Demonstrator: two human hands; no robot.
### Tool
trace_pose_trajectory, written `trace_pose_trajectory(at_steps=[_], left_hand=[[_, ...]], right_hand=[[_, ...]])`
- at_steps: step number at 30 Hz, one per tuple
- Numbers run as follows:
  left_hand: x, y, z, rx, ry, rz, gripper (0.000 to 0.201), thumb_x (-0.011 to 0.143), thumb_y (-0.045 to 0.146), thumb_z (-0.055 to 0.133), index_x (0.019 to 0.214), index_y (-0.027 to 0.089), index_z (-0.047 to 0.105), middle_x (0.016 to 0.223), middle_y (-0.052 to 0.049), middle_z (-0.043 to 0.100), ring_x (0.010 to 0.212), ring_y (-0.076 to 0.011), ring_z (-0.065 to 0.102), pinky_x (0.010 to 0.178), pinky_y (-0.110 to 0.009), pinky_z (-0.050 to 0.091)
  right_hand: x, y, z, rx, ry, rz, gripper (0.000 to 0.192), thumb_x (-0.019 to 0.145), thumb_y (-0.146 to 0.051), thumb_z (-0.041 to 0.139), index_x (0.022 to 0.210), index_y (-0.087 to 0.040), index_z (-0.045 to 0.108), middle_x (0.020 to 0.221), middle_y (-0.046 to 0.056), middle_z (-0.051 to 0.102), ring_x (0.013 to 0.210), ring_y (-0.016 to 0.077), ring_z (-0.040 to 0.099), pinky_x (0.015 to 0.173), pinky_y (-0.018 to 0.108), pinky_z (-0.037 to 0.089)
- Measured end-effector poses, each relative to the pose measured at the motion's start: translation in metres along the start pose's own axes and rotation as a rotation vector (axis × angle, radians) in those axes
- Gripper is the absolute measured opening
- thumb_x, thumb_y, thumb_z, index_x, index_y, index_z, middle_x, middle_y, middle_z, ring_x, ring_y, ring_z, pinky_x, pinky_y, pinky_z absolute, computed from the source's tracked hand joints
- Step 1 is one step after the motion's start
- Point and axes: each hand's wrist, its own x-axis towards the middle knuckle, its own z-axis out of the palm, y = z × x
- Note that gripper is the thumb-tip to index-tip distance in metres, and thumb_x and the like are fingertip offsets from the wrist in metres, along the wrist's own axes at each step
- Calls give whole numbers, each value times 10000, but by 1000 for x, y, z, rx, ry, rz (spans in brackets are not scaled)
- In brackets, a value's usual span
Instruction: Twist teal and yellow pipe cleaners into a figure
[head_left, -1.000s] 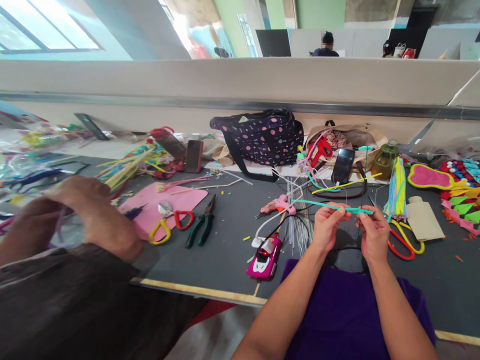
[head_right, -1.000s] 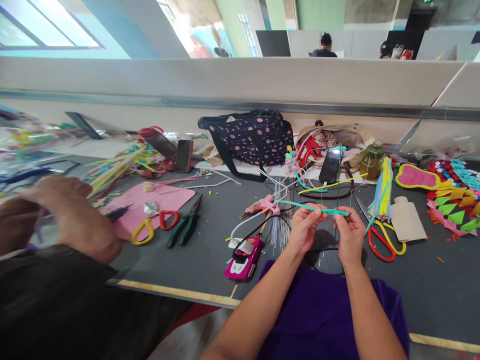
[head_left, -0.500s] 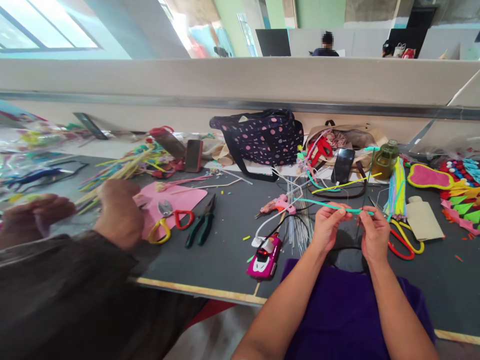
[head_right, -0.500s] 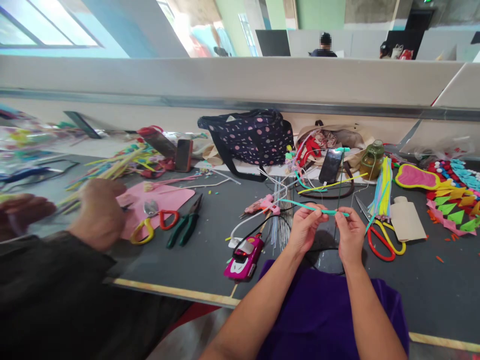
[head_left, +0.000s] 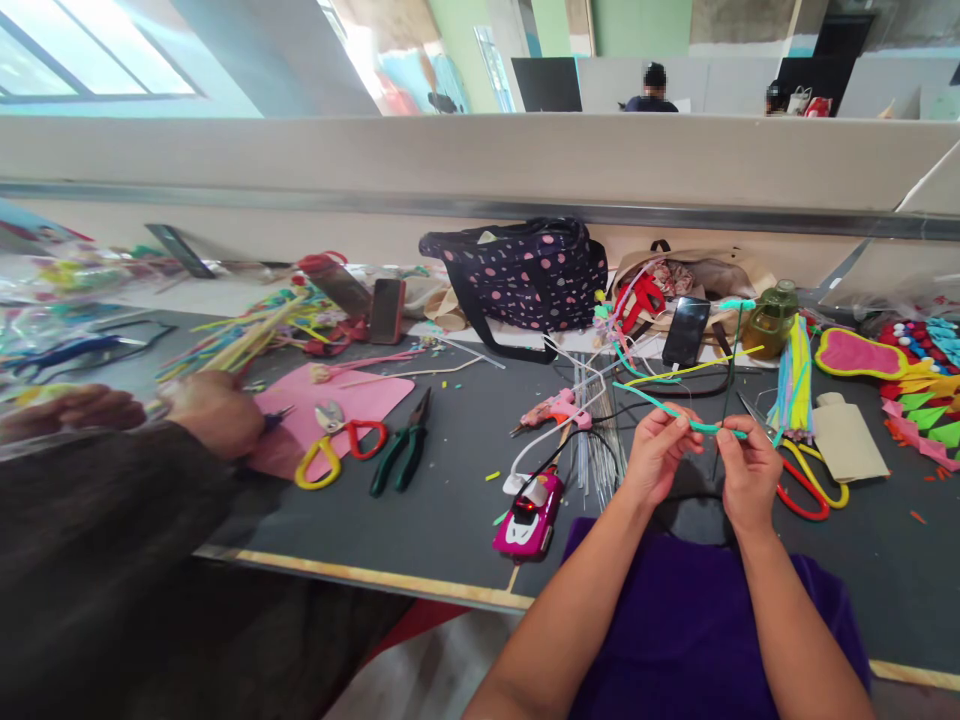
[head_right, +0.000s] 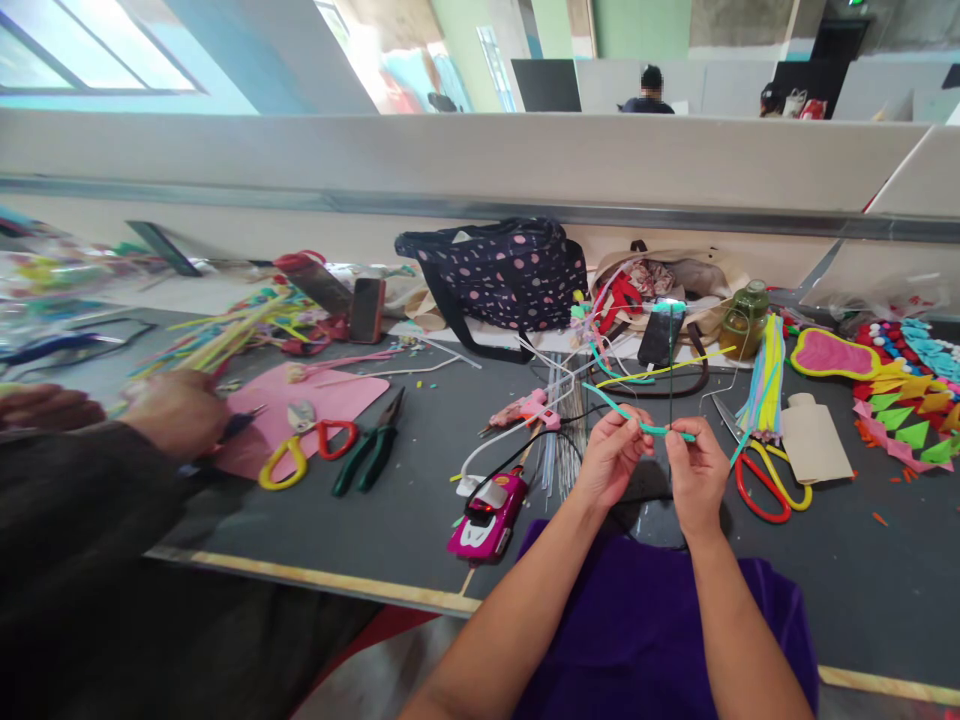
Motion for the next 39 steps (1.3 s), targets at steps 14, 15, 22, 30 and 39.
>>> trace_pose_trajectory(at_steps=[14, 15, 22, 30, 39], left_hand=[[0, 0, 2, -7, 7, -32, 229, 681, 285, 778, 761, 103, 664, 745, -40, 662, 616, -99, 628, 607, -199, 532], [0, 0, 1, -10, 6, -37, 229, 680, 284, 778, 765, 104, 666, 746, -40, 663, 615, -99, 629, 609, -199, 532], [0, 0, 0, -26, -31, -44, 202, 697, 262, 764, 770, 100, 669, 738, -39, 657, 611, -96, 626, 615, -198, 531], [0, 0, -1, -42, -39, -66, 215, 691, 269, 768, 760, 102, 651, 730, -28, 632, 584, -86, 603, 612, -203, 528], [0, 3, -2, 4, -52, -82, 245, 674, 299, 774, 768, 107, 652, 770, -17, 589, 598, -84, 574, 557, -204, 518]], right_hand=[[-1, 5, 0, 6, 55, -7, 158, 784, -336, 670, 831, -189, 637, 775, -2, 607, 678, 124, 553, 629, 246, 447], [-1, 5, 0, 8, 56, -1, 164, 782, -340, 673, 832, -189, 636, 774, -2, 606, 672, 124, 549, 626, 246, 446], [-1, 6, 0, 58, 43, 10, 154, 779, -326, 682, 839, -192, 639, 762, -8, 600, 664, 113, 539, 619, 233, 435], [0, 5, 1, 17, 22, -11, 162, 793, -346, 660, 825, -190, 628, 780, -1, 591, 674, 120, 539, 629, 244, 437], [0, 6, -1, 38, -3, -1, 154, 796, -333, 662, 839, -190, 628, 807, -1, 585, 669, 112, 534, 603, 232, 429]])
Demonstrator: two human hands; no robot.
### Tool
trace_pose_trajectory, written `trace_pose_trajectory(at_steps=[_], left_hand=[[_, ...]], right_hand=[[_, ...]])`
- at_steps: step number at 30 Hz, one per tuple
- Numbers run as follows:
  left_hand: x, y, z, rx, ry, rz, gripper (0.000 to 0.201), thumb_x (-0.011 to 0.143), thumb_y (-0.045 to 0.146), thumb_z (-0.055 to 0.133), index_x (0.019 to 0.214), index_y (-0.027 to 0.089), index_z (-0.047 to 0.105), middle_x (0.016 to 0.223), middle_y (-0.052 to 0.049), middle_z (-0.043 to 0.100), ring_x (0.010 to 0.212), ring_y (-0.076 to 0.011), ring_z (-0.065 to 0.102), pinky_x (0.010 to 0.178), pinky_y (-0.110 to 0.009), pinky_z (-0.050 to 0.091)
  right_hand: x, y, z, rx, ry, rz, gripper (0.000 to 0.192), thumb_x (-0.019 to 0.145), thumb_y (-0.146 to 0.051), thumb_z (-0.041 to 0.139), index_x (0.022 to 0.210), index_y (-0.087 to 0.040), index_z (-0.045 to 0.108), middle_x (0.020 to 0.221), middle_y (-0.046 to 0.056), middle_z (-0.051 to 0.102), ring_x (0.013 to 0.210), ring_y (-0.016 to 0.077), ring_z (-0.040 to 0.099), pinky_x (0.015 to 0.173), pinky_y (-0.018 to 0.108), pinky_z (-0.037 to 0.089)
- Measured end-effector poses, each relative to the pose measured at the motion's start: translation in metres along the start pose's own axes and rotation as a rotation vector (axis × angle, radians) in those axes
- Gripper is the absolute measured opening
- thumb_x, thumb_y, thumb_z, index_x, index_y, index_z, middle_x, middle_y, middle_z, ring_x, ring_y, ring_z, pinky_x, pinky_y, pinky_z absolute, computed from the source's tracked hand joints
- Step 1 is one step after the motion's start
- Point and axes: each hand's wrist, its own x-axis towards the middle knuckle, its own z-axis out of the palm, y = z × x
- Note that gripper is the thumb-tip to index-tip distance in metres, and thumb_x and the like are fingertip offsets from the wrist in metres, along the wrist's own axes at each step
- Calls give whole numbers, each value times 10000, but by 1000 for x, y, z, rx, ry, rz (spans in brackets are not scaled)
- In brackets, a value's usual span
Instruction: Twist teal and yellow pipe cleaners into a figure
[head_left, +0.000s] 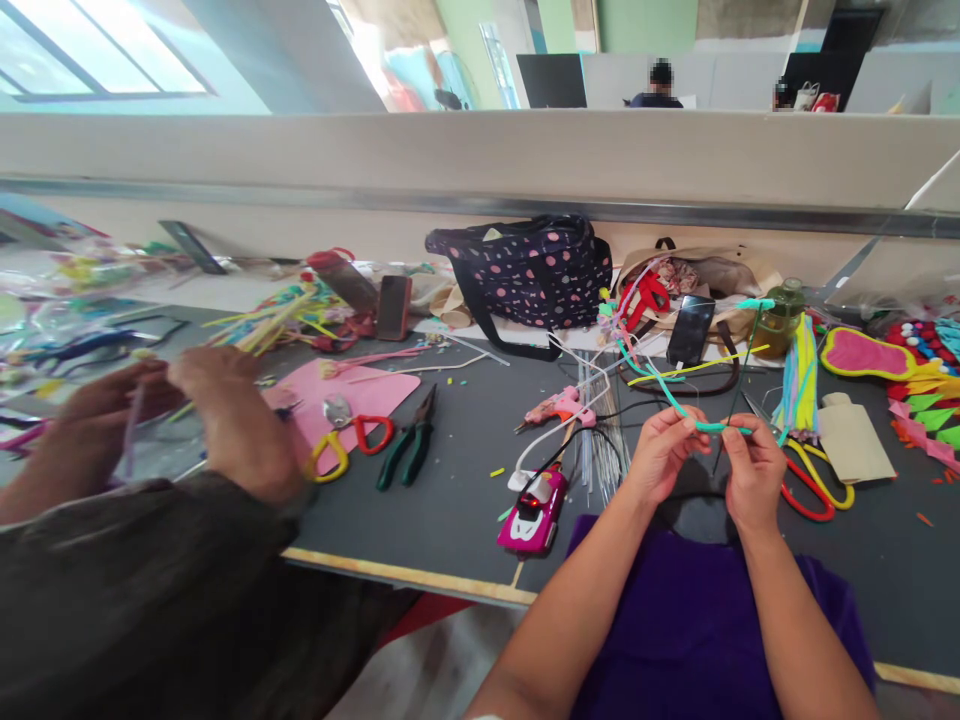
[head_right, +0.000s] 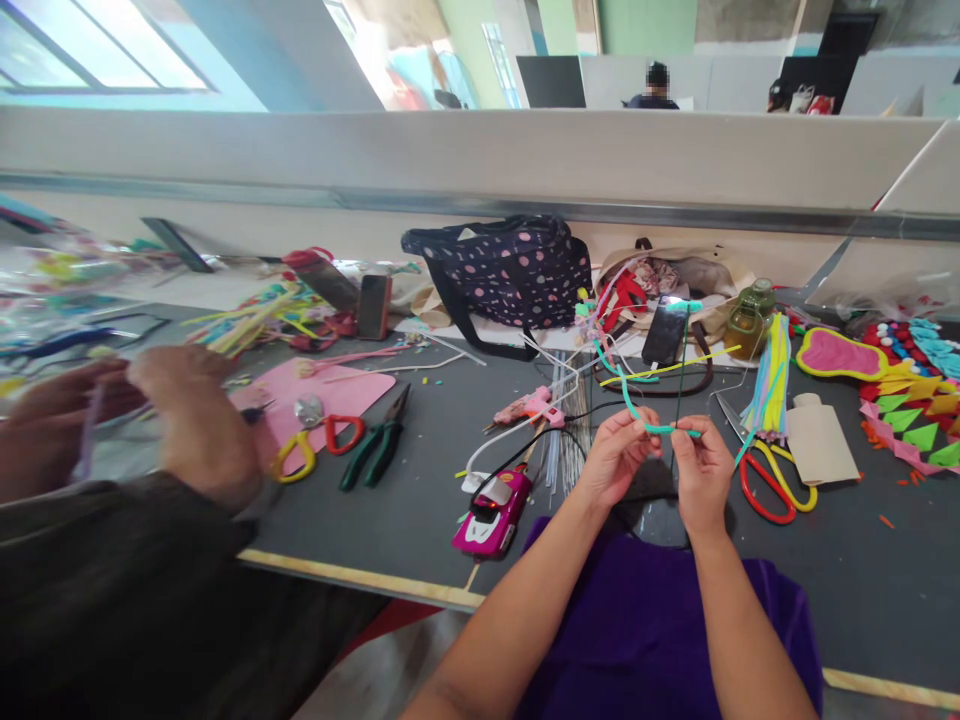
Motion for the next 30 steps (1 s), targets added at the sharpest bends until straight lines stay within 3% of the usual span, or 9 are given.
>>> trace_pose_trajectory(at_steps=[30], left_hand=[[0, 2, -1, 50, -1, -7, 287, 676, 347, 766, 794, 110, 653, 800, -34, 601, 616, -99, 573, 493, -201, 490]], right_hand=[[2, 0, 0, 21, -20, 39, 179, 785, -350, 661, 854, -189, 623, 793, 2, 610, 647, 115, 552, 587, 237, 436]])
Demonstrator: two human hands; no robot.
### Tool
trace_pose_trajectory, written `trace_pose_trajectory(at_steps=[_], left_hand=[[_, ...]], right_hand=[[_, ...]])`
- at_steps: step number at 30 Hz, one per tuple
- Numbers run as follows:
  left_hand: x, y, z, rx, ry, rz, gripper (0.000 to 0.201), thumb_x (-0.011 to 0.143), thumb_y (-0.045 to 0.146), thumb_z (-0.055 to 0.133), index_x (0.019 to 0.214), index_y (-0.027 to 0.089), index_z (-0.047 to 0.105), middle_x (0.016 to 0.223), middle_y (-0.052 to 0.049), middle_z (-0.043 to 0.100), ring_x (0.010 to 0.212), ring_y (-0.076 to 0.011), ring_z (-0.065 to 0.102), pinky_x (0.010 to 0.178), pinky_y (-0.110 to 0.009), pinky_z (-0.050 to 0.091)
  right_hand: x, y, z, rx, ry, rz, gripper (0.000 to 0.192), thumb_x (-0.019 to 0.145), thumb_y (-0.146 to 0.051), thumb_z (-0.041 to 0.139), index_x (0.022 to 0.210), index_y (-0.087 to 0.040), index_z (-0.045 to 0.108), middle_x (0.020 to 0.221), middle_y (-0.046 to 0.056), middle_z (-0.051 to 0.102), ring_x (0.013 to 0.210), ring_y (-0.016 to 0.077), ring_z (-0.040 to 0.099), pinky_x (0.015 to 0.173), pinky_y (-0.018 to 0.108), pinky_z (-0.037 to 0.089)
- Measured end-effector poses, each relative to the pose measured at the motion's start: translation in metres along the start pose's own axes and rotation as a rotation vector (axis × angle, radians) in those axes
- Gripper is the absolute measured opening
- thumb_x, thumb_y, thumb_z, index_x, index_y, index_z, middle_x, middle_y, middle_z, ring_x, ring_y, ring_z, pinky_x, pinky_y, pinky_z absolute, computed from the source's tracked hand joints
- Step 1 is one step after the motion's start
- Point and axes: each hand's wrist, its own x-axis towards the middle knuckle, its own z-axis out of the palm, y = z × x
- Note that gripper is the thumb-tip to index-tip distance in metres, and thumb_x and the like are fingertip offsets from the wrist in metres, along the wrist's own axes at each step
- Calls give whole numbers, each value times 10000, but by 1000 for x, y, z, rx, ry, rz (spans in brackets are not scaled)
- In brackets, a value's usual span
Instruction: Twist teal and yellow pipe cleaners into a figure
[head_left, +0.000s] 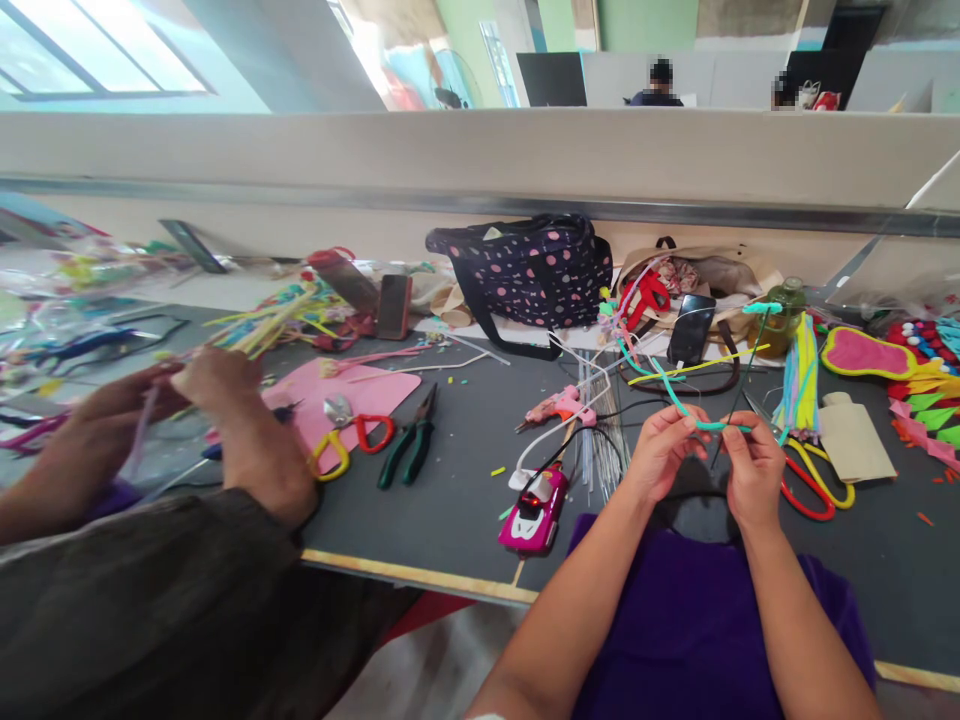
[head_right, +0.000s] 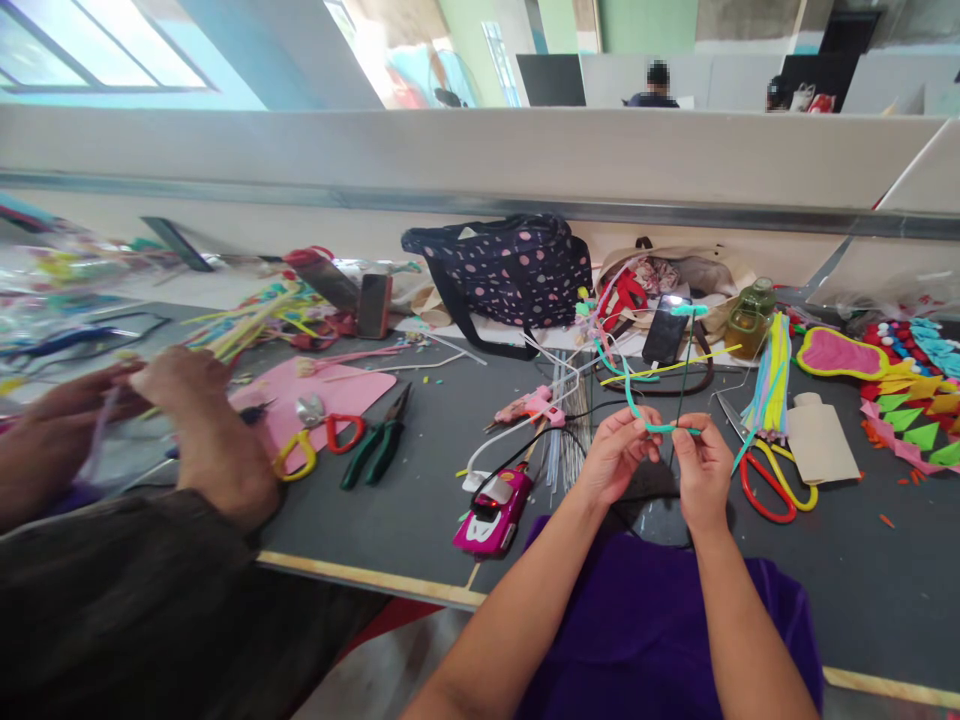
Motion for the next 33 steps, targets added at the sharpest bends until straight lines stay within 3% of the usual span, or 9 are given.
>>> trace_pose_trajectory(at_steps=[6, 11, 14, 17, 23, 33], left_hand=[[1, -1, 0, 9, 15, 0, 297, 677, 356, 768, 792, 109, 650, 759, -27, 593, 588, -91, 563, 502, -200, 500], [-1, 0, 1, 84, 19, 68, 275, 708, 360, 748, 785, 119, 640, 840, -47, 631, 624, -103, 597, 527, -205, 507], [-1, -2, 2, 129, 7, 68, 301, 726, 395, 730, 809, 126, 624, 872, -70, 666, 628, -121, 622, 522, -214, 504], [0, -5, 2, 147, -13, 50, 323, 725, 414, 728, 820, 129, 608, 877, -85, 680, 634, -137, 637, 509, -215, 498], [3, -9, -1, 178, 56, 93, 304, 724, 399, 732, 808, 125, 628, 848, -64, 667, 617, -118, 621, 525, -215, 502], [4, -10, -3, 211, 104, 127, 305, 710, 394, 746, 804, 126, 635, 812, -45, 666, 598, -103, 607, 612, -235, 513]], right_hand=[[0, 0, -1, 7, 3, 13, 182, 773, -348, 670, 842, -185, 629, 799, 3, 609, 643, 115, 545, 590, 241, 432], [4, -1, -2, 50, 17, 30, 195, 746, -344, 689, 854, -188, 647, 831, 15, 637, 709, 135, 571, 627, 253, 445], [9, -3, -5, 52, 72, 37, 262, 743, -357, 687, 936, -182, 659, 869, 39, 656, 752, 151, 594, 635, 261, 459], [17, -6, -10, 49, 168, 61, 316, 739, -376, 690, 978, -171, 657, 791, 24, 641, 641, 117, 563, 562, 233, 435], [26, -8, -21, 100, 292, 57, 259, 770, -407, 673, 798, -150, 675, 631, -10, 591, 491, 66, 455, 450, 194, 336], [26, -9, -20, 95, 287, 33, 273, 776, -427, 673, 760, -155, 654, 631, -9, 586, 489, 71, 466, 447, 199, 352]])
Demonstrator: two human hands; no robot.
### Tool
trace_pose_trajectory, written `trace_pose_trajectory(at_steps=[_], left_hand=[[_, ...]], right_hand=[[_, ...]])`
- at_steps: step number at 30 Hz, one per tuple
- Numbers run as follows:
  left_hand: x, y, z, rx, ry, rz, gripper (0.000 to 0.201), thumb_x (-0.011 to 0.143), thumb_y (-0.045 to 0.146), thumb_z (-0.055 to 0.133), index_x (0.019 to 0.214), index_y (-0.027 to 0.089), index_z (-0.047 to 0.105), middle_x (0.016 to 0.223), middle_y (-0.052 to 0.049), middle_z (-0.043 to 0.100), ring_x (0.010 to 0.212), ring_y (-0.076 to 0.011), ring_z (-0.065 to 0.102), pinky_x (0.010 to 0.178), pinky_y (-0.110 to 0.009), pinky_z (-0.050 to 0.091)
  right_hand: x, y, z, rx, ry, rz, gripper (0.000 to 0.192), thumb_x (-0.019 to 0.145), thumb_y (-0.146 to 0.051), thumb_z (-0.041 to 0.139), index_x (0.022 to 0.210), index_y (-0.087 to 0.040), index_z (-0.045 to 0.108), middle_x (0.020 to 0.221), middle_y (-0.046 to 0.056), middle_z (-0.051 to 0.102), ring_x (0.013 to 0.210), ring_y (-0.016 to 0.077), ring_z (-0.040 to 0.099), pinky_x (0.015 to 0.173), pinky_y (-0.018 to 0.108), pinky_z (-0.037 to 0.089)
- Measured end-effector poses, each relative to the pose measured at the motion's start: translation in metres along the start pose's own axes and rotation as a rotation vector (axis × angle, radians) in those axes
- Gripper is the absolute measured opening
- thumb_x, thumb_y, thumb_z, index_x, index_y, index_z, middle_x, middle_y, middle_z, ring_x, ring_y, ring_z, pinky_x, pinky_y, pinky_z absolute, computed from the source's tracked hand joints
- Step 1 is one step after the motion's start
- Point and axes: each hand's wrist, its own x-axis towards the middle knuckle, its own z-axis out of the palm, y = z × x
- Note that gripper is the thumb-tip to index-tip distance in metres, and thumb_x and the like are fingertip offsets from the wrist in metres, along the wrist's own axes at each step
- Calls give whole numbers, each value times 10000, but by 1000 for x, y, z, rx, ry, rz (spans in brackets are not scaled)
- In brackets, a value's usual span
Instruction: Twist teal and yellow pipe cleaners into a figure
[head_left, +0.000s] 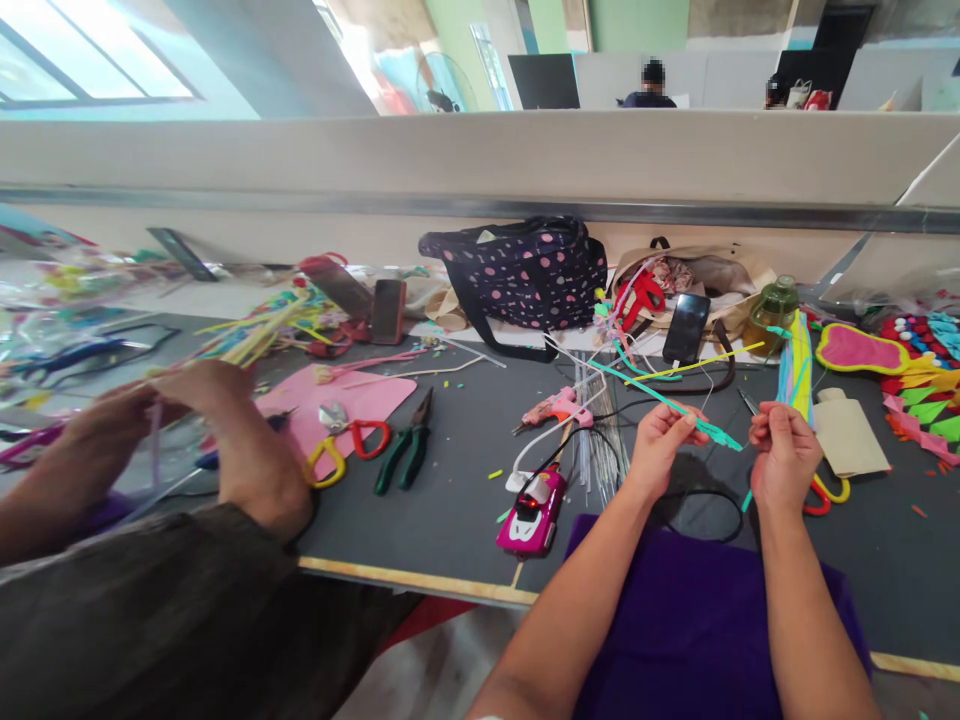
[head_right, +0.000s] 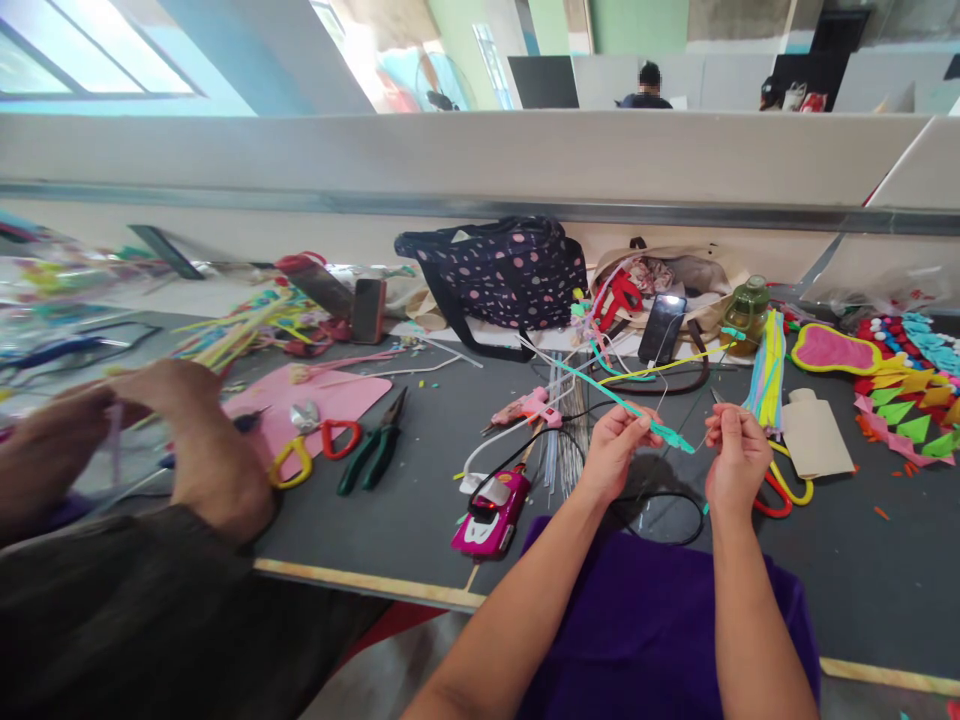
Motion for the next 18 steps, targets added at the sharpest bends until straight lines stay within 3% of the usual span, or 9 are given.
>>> trace_pose_trajectory(at_steps=[9, 18], left_hand=[[-1, 1, 1, 22, 11, 31, 279, 722, 376, 741, 808, 129, 643, 818, -47, 670, 603, -113, 619, 619, -245, 514], [1, 2, 0, 4, 60, 112, 243, 739, 356, 733, 813, 137, 658, 825, -51, 680, 675, -128, 635, 688, -268, 529]], right_hand=[[-2, 0, 2, 56, -63, 80, 285, 758, -435, 687, 825, -158, 683, 658, 2, 611, 504, 76, 470, 454, 206, 374], [-9, 6, 4, -97, -391, 233, 280, 688, -385, 759, 876, -185, 702, 756, 3, 660, 558, 86, 494, 496, 207, 377]])
